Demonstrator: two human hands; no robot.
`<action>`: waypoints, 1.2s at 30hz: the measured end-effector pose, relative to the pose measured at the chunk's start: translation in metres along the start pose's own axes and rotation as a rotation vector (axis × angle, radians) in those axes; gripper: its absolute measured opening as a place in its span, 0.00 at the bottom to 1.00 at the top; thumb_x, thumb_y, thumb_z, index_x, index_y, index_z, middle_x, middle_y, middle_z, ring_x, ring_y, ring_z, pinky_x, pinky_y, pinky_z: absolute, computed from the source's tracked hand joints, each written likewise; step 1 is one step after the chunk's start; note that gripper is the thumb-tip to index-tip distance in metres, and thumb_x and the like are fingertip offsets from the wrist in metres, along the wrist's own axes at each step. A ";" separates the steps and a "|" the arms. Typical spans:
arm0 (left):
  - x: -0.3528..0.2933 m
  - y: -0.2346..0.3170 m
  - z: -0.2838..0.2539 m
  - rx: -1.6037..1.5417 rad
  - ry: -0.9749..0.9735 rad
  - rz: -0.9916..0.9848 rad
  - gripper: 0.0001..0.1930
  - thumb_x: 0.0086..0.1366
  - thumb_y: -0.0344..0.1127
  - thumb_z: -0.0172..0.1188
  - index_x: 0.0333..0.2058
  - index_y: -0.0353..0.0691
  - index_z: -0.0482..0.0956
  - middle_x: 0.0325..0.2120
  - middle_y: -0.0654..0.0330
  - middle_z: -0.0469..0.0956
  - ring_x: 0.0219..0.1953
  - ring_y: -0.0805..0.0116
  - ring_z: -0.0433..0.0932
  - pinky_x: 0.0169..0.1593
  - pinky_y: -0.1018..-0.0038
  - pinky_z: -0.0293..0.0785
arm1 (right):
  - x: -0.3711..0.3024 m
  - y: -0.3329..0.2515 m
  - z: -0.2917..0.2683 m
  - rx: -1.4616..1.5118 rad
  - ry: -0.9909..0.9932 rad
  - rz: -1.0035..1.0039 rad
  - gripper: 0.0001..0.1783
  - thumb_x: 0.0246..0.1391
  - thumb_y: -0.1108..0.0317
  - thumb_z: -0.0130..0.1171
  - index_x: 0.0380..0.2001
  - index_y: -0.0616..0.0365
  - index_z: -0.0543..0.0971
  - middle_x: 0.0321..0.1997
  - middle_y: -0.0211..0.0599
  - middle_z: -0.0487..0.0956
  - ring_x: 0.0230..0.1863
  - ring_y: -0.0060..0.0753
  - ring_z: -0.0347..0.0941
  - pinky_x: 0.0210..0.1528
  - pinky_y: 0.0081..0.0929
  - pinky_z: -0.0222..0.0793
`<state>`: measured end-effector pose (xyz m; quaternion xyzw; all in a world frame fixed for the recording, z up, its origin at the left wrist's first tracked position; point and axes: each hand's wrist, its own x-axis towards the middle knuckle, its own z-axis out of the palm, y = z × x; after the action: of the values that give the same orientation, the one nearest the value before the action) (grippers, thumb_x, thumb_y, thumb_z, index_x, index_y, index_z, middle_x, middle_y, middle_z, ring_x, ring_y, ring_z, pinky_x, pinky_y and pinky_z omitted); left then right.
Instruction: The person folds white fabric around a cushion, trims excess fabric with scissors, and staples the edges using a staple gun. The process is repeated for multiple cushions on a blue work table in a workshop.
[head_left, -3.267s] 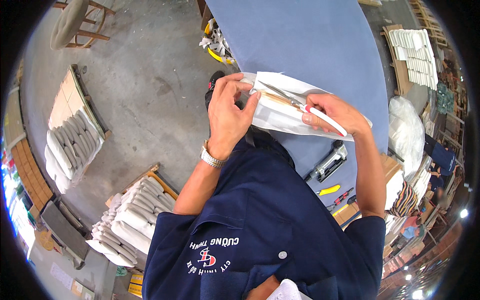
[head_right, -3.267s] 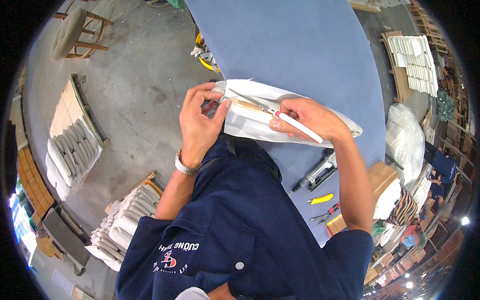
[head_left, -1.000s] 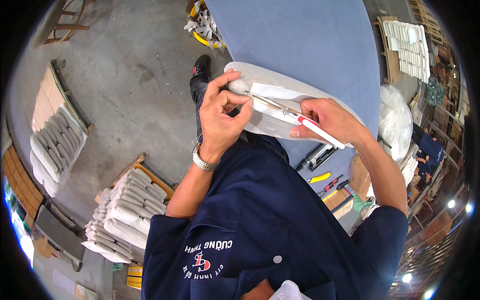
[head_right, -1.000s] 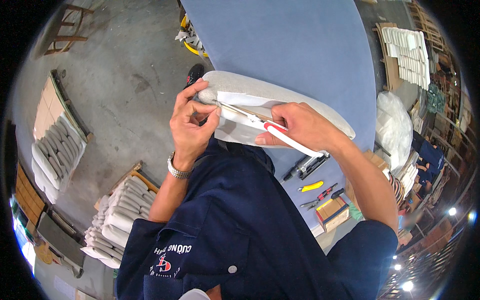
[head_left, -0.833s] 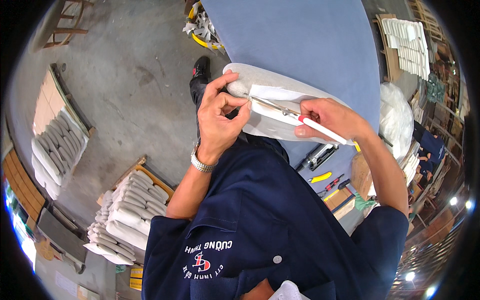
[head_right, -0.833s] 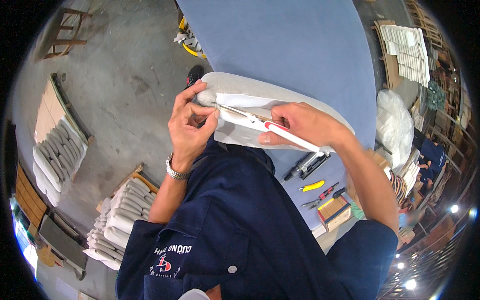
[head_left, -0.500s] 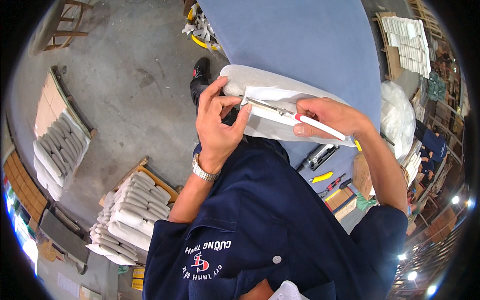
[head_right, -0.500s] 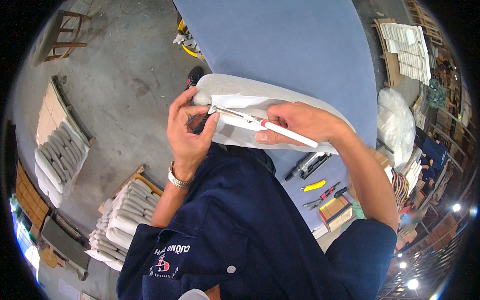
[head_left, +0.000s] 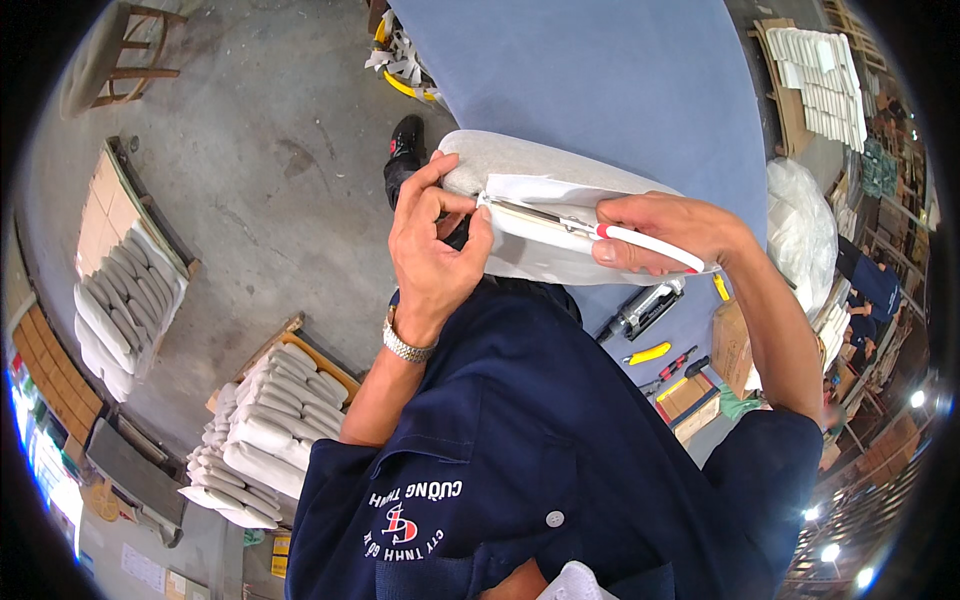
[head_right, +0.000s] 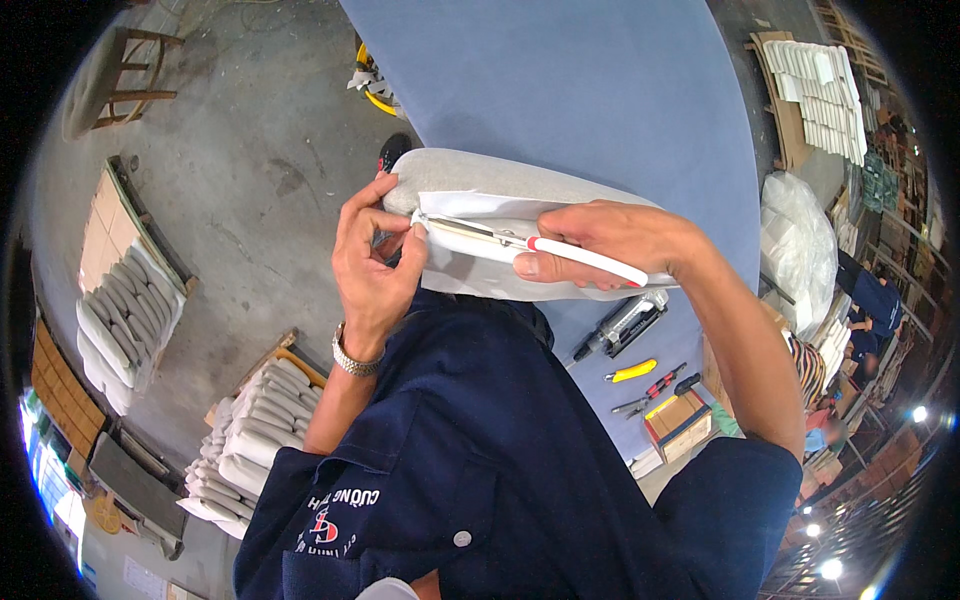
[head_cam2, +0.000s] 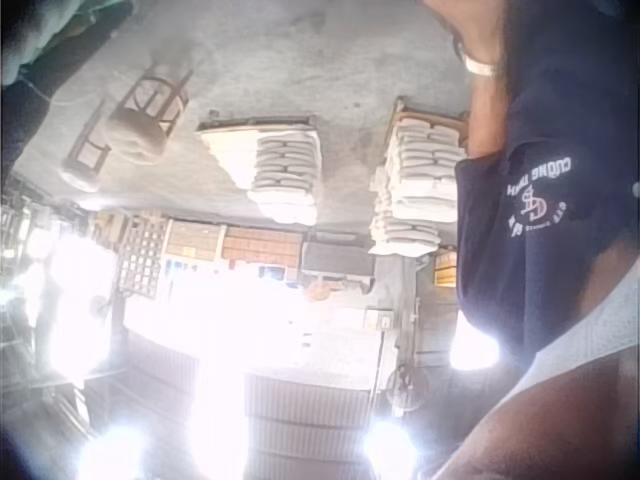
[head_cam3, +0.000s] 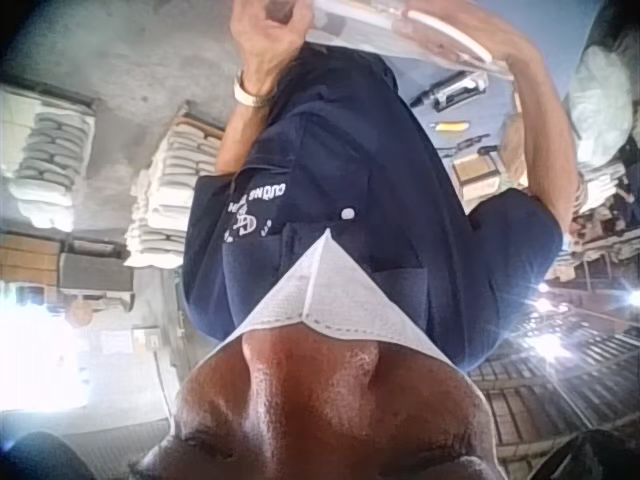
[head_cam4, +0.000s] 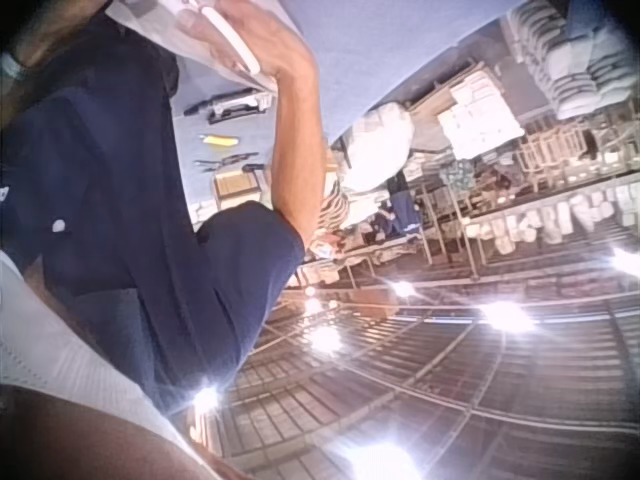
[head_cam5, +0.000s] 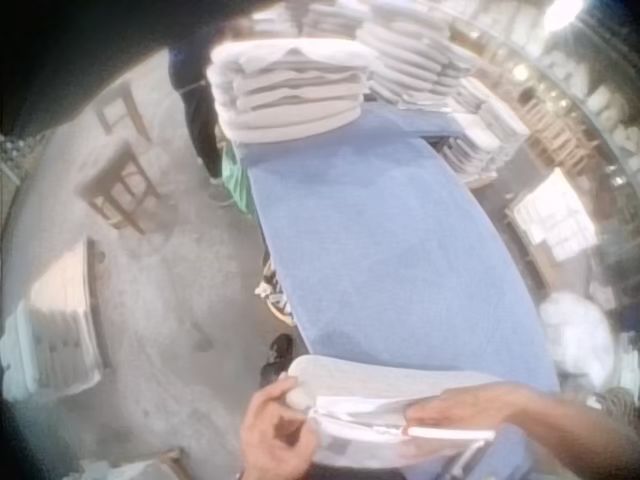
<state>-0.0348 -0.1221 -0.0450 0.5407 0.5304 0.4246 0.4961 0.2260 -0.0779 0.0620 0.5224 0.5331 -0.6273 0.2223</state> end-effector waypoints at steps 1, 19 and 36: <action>0.001 0.004 0.000 0.020 0.008 -0.017 0.06 0.61 0.24 0.68 0.32 0.33 0.78 0.60 0.48 0.74 0.65 0.55 0.74 0.51 0.68 0.88 | 0.001 0.000 0.000 -0.004 -0.003 -0.004 0.47 0.56 0.16 0.46 0.33 0.56 0.79 0.22 0.28 0.72 0.20 0.23 0.70 0.23 0.29 0.64; -0.004 -0.026 0.003 -0.297 -0.003 0.093 0.05 0.59 0.19 0.69 0.26 0.32 0.82 0.62 0.46 0.71 0.73 0.41 0.62 0.58 0.68 0.83 | 0.000 -0.012 0.007 -0.191 0.115 -0.085 0.46 0.53 0.18 0.54 0.24 0.58 0.75 0.20 0.35 0.72 0.24 0.36 0.71 0.28 0.37 0.66; 0.002 -0.026 0.000 -0.308 -0.063 0.045 0.05 0.58 0.19 0.68 0.25 0.31 0.81 0.65 0.46 0.71 0.74 0.44 0.58 0.47 0.74 0.85 | 0.014 -0.009 0.010 -0.135 0.238 -0.081 0.44 0.50 0.21 0.63 0.17 0.56 0.71 0.15 0.33 0.68 0.21 0.32 0.67 0.25 0.35 0.63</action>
<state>-0.0386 -0.1217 -0.0708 0.4830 0.4311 0.4948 0.5797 0.2089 -0.0803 0.0525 0.5550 0.6173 -0.5320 0.1669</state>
